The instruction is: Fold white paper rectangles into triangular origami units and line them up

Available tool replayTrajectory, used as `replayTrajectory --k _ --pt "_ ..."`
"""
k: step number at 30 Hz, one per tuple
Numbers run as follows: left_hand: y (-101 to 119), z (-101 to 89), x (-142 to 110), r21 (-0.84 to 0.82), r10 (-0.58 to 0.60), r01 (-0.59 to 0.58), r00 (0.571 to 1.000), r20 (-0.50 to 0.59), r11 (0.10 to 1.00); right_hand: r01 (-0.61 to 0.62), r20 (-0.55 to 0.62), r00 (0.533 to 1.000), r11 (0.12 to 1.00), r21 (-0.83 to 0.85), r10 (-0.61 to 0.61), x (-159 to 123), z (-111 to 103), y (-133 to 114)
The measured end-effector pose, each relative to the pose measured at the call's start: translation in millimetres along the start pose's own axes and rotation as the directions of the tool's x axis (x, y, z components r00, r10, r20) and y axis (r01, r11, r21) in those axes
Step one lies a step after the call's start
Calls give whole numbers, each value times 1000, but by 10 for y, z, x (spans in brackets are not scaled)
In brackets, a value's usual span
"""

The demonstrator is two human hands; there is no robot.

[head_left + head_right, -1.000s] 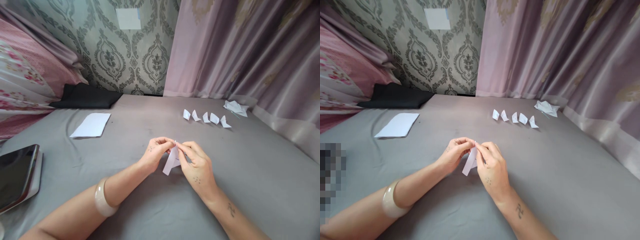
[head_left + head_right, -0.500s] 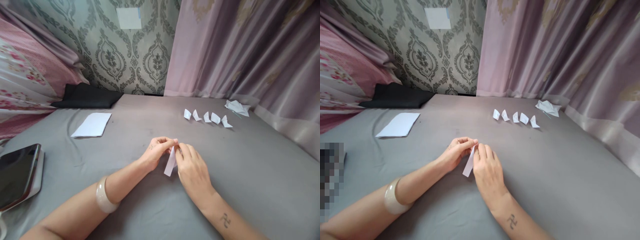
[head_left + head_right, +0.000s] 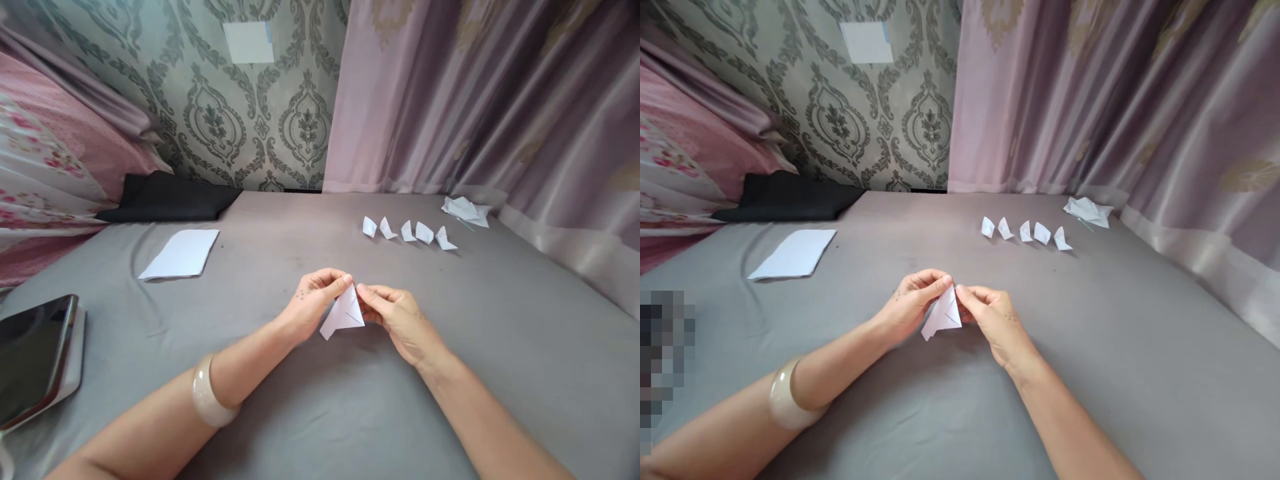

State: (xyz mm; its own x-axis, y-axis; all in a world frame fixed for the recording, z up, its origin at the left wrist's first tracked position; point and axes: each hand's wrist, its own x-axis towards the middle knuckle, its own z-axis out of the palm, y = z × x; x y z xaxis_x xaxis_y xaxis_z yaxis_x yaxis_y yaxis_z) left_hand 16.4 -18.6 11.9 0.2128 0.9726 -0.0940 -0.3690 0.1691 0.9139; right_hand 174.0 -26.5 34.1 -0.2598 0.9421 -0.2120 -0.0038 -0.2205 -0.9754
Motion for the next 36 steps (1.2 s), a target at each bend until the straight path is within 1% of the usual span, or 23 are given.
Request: replayTrajectory --k 2,4,8,10,12,14,16,17,19,22,25,28,33,36 --pt "-23 -3 1 0 2 -2 1000 -3 1000 14 20 1000 1000 -4 -14 -7 15 14" --pt "-47 -9 7 -4 -12 12 1000 -9 1000 20 2 1000 999 -25 -20 -14 26 32" --pt "-78 -6 10 -25 -39 39 999 1 999 28 -63 997 995 -99 -35 -15 38 67" --pt "-77 9 4 -12 -40 40 999 -15 999 52 -106 992 981 -185 -72 -16 47 82" --pt "-63 29 -3 38 -21 23 999 -41 999 93 -144 979 945 -314 -144 -22 58 88" --pt "-41 50 -8 112 9 -4 999 -52 994 132 -163 961 886 -445 -225 -32 67 81" --pt "-19 71 -7 161 27 -19 999 -47 987 155 -166 946 839 -521 -278 -36 70 71" --pt "-11 80 -5 171 28 -19 998 -48 985 161 -164 944 835 -527 -286 -33 67 70" --pt "-5 99 4 175 34 -22 997 -65 984 154 -163 953 872 -465 -255 -17 57 82" --pt "-27 120 22 168 69 -50 991 -111 985 104 -135 981 960 -261 -143 22 39 118" --pt "-70 122 43 150 98 -75 983 -154 986 81 -101 990 988 -131 -94 57 24 127" --pt "-101 100 70 160 102 -79 985 -141 984 66 -88 993 992 -110 -76 72 1 89" --pt "-94 66 106 210 84 -74 996 -37 975 53 -57 997 991 -122 -60 64 -52 10" --pt "-69 79 102 222 132 -119 990 -46 968 57 -11 998 995 -87 -58 65 -71 10"
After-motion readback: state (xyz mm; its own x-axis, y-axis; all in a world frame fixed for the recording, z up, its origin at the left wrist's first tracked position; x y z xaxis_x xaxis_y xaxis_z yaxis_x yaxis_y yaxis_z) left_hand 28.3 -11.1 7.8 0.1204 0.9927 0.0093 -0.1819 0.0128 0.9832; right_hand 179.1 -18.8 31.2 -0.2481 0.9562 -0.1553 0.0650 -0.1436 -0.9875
